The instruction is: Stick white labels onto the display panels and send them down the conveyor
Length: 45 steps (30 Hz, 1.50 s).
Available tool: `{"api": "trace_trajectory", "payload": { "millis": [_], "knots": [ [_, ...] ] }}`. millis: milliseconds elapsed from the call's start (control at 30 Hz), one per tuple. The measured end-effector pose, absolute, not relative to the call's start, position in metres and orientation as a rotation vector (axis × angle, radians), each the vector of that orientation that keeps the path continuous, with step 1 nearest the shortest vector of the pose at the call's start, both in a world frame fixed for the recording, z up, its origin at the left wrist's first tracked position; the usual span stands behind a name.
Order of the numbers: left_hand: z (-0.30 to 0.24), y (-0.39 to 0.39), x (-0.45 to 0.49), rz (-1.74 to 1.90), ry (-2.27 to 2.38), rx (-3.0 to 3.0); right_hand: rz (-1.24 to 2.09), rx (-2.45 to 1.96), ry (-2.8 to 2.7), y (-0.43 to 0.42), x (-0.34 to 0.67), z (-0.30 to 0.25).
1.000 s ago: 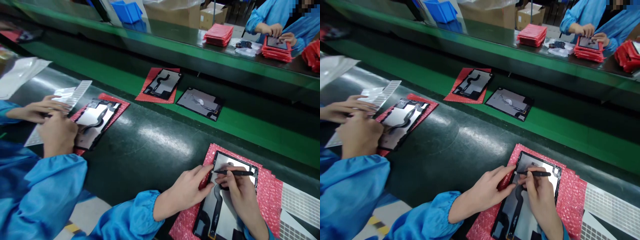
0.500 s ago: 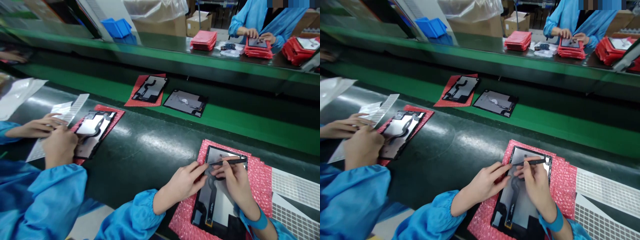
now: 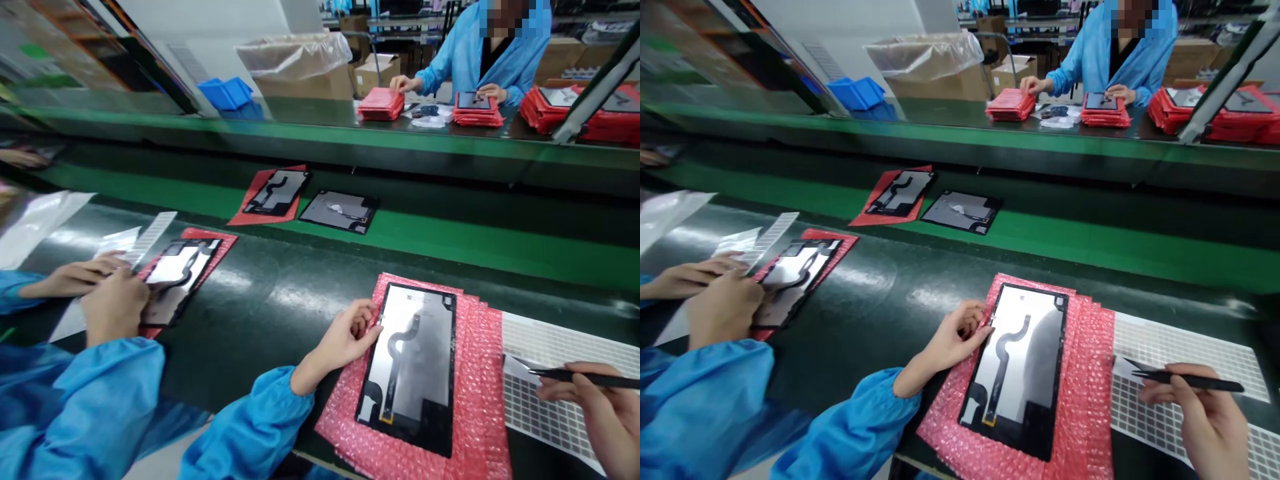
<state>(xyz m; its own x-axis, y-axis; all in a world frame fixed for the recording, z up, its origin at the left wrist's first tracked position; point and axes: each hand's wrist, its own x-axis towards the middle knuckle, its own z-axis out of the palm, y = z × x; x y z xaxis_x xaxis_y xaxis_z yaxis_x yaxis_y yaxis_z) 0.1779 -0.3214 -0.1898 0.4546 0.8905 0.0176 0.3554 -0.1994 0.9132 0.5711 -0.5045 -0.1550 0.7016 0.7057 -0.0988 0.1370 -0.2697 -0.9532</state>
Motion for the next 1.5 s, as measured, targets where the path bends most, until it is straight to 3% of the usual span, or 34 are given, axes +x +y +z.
{"api": "trace_trajectory", "payload": {
  "millis": [267, 867, 1233, 1500],
  "knots": [
    [-0.194, -0.324, 0.177, 0.693, 1.196, 1.818, 0.896, -1.703, -0.832, -0.525, 0.573, -0.169],
    [-0.188, -0.331, 0.180, 0.795, 1.257, 1.642, 0.835, -1.665, -0.831, -0.516, 0.574, -0.182],
    [-0.168, -0.358, 0.185, 0.719, 1.206, 1.418, 0.996, -1.679, -0.886, -0.531, 0.555, -0.180],
    [-0.167, -0.359, 0.190, 0.676, 1.337, 1.690, 1.004, -1.716, -0.993, -0.533, 0.552, -0.185]
  ]
}}
